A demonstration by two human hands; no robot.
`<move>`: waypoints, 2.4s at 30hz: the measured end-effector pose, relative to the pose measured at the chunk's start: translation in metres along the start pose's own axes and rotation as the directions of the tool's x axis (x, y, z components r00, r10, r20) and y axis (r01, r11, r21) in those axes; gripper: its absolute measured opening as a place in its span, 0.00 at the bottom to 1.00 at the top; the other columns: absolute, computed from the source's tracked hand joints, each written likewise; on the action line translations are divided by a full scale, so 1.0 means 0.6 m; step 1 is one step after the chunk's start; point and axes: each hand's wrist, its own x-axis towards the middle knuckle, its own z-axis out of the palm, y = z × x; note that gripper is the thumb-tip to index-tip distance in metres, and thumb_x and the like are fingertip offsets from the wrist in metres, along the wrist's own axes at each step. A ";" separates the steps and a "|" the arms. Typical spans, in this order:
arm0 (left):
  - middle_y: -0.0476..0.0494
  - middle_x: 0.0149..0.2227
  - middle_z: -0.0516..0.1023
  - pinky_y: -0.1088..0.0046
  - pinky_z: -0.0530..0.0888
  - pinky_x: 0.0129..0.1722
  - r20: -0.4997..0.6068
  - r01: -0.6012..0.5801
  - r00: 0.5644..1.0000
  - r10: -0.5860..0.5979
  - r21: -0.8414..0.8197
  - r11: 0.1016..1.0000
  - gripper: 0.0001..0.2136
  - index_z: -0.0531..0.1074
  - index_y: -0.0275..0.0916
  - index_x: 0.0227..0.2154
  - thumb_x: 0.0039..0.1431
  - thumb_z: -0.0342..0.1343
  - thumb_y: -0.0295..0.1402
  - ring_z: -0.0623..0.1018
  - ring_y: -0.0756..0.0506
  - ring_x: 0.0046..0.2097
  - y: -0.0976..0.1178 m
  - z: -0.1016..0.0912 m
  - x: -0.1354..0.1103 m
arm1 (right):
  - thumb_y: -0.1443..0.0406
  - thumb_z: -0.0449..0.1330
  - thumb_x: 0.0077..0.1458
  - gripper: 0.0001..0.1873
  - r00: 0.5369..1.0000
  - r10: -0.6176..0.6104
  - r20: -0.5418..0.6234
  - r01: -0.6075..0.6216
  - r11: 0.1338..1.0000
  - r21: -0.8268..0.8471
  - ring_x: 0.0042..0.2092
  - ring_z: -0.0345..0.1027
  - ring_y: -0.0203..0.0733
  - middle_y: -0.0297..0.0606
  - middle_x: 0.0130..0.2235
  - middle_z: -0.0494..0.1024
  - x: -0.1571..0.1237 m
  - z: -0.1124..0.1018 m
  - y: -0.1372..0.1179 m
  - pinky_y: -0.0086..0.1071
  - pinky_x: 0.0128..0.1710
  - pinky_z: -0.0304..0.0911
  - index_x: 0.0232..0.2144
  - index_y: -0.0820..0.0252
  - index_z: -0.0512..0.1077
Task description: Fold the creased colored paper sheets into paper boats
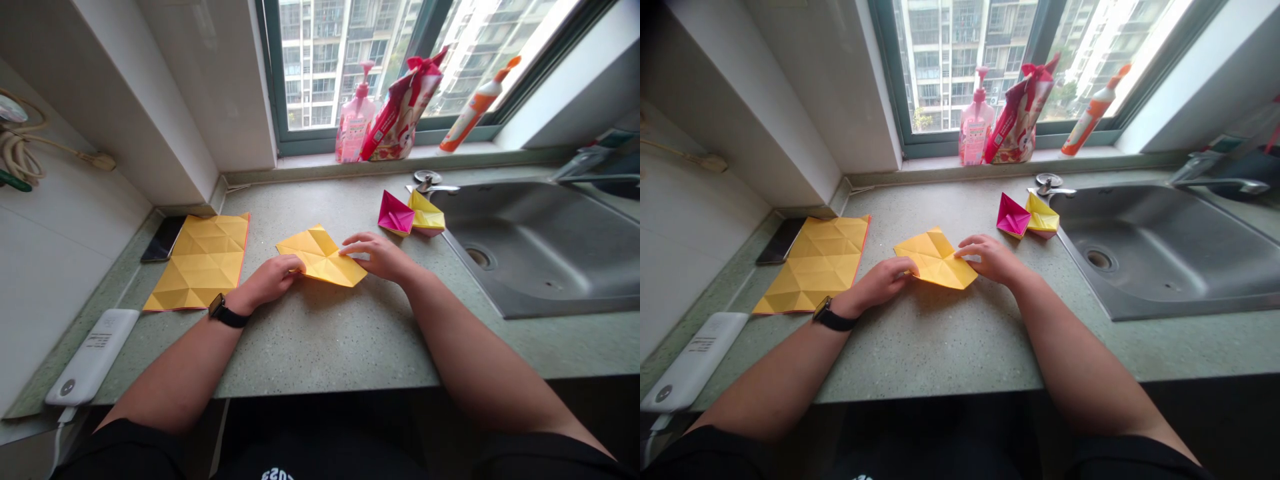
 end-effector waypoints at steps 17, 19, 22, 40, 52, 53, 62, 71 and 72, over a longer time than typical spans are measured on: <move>0.42 0.43 0.85 0.62 0.77 0.53 -0.059 0.016 0.998 -0.009 0.113 0.993 0.07 0.81 0.42 0.37 0.64 0.60 0.25 0.82 0.41 0.47 -0.014 -0.003 0.002 | 0.71 0.71 0.58 0.14 0.999 0.023 0.025 -0.023 1.000 0.017 0.49 0.80 0.49 0.42 0.48 0.85 0.006 0.020 -0.014 0.41 0.53 0.74 0.41 0.47 0.89; 0.42 0.42 0.85 0.62 0.78 0.52 -0.069 0.043 0.997 -0.035 0.131 0.990 0.07 0.81 0.41 0.36 0.64 0.59 0.25 0.82 0.41 0.46 -0.016 -0.004 0.003 | 0.70 0.71 0.59 0.11 0.999 0.031 0.026 -0.031 0.999 0.014 0.48 0.80 0.49 0.42 0.48 0.85 0.006 0.020 -0.014 0.41 0.53 0.74 0.40 0.48 0.89; 0.40 0.45 0.86 0.59 0.78 0.55 -0.099 0.084 0.993 -0.070 0.144 0.986 0.05 0.83 0.42 0.40 0.66 0.62 0.29 0.83 0.39 0.49 -0.018 -0.005 0.004 | 0.66 0.71 0.61 0.06 0.998 0.062 0.020 -0.062 0.998 0.016 0.47 0.79 0.49 0.43 0.46 0.85 0.007 0.020 -0.015 0.42 0.52 0.75 0.39 0.50 0.88; 0.41 0.49 0.82 0.54 0.73 0.61 -0.280 0.313 0.922 -0.267 0.133 0.941 0.13 0.80 0.41 0.32 0.71 0.61 0.43 0.78 0.39 0.53 -0.034 0.017 0.003 | 0.58 0.65 0.67 0.17 0.961 0.273 0.045 -0.275 0.959 0.073 0.41 0.79 0.47 0.41 0.42 0.83 0.017 0.025 -0.036 0.39 0.45 0.75 0.25 0.53 0.80; 0.37 0.56 0.78 0.48 0.71 0.66 -0.271 0.443 0.890 -0.367 0.319 0.838 0.15 0.81 0.41 0.29 0.71 0.58 0.40 0.74 0.34 0.60 0.004 0.020 0.000 | 0.58 0.68 0.64 0.12 0.930 0.351 -0.111 -0.363 0.923 -0.123 0.48 0.76 0.52 0.44 0.43 0.80 0.015 0.055 -0.057 0.44 0.51 0.70 0.28 0.54 0.81; 0.37 0.55 0.79 0.48 0.71 0.66 -0.274 0.436 0.894 -0.356 0.344 0.831 0.15 0.81 0.41 0.28 0.71 0.58 0.39 0.75 0.34 0.59 0.009 0.021 0.000 | 0.59 0.68 0.64 0.12 0.929 0.351 -0.119 -0.365 0.920 -0.140 0.48 0.76 0.52 0.44 0.43 0.80 0.015 0.056 -0.058 0.44 0.51 0.70 0.29 0.54 0.81; 0.32 0.55 0.79 0.44 0.70 0.68 -0.287 0.396 0.916 -0.281 0.521 0.756 0.09 0.80 0.39 0.43 0.69 0.63 0.39 0.75 0.31 0.60 0.030 0.020 -0.008 | 0.59 0.68 0.65 0.09 0.927 0.343 -0.155 -0.370 0.905 -0.208 0.48 0.75 0.53 0.45 0.44 0.80 0.021 0.064 -0.055 0.44 0.50 0.70 0.32 0.54 0.80; 0.37 0.77 0.63 0.43 0.58 0.79 0.018 0.077 0.995 -0.097 0.481 0.873 0.24 0.71 0.40 0.68 0.73 0.46 0.23 0.59 0.35 0.80 -0.003 0.040 -0.002 | 0.60 0.65 0.66 0.22 0.945 0.240 -0.221 -0.295 0.918 -0.264 0.58 0.74 0.60 0.51 0.58 0.81 0.023 0.079 -0.053 0.51 0.57 0.71 0.61 0.57 0.78; 0.37 0.77 0.64 0.43 0.58 0.79 0.043 0.068 0.994 -0.099 0.460 0.885 0.24 0.71 0.41 0.68 0.74 0.46 0.24 0.60 0.36 0.79 -0.006 0.040 -0.001 | 0.61 0.64 0.67 0.21 0.952 0.221 -0.212 -0.274 0.922 -0.272 0.60 0.73 0.60 0.52 0.60 0.80 0.024 0.080 -0.055 0.52 0.58 0.71 0.60 0.56 0.79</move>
